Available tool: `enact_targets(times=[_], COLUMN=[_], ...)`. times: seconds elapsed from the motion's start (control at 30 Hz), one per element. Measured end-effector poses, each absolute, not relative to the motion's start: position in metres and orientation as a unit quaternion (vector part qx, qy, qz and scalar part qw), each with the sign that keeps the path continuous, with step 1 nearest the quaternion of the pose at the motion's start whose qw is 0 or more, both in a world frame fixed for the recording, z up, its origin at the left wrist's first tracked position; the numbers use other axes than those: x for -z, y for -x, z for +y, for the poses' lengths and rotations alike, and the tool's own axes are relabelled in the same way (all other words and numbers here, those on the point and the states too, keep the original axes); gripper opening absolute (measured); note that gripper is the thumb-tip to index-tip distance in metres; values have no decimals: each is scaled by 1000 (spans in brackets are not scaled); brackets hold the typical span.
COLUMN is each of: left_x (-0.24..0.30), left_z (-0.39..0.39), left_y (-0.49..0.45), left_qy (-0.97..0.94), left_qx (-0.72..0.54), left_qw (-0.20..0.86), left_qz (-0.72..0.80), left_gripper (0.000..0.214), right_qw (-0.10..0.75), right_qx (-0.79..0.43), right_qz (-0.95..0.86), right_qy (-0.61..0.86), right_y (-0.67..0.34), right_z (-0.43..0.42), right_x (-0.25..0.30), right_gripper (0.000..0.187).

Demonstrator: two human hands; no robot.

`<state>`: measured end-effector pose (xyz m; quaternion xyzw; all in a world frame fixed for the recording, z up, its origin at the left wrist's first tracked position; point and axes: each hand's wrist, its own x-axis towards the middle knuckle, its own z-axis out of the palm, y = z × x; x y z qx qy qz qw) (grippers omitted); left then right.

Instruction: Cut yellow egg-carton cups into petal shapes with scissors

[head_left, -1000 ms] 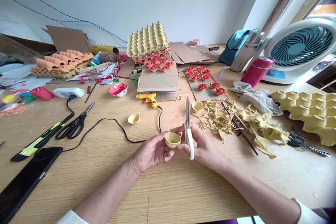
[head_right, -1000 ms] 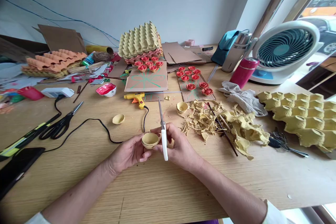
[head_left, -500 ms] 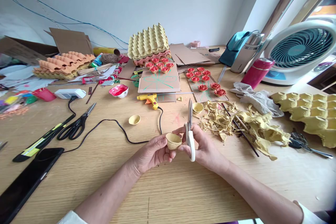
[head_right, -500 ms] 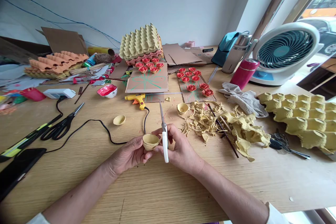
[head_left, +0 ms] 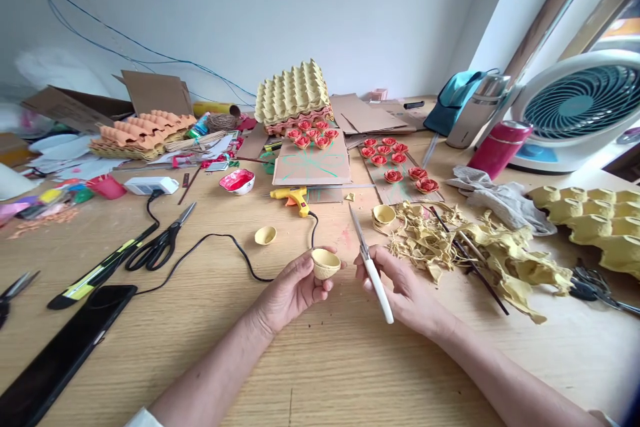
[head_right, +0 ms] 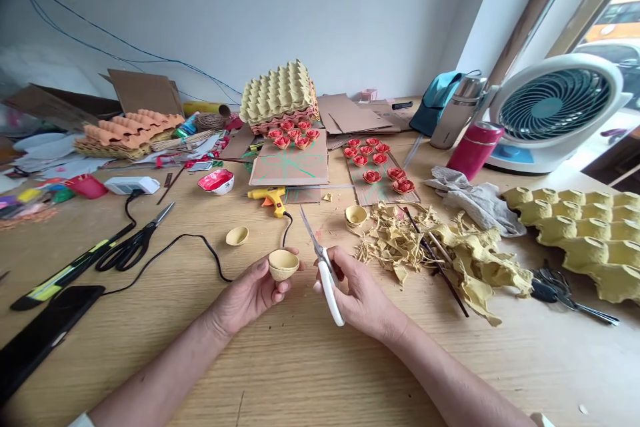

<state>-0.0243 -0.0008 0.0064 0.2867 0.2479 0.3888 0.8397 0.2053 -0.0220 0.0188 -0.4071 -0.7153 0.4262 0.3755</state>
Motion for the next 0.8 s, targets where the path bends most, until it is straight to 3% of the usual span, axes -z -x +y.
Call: enact_targets(times=[0.4, 0.6, 0.8], left_x=[-16, -13, -13], left_z=[-6, -4, -3], left_y=[11, 14, 19], left_qy=[-469, -437, -398], left_qx=[-471, -464, -460], left_qw=[640, 684, 735], left_qz=[385, 356, 300], left_gripper=[48, 45, 40], right_qw=[378, 364, 280], right_qx=[-438, -409, -290], right_qz=[-703, -724, -812], right_qy=[413, 420, 422], right_y=[-203, -206, -210], right_z=[-23, -22, -21], right_x=[-21, -18, -19], right_gripper=[23, 19, 15])
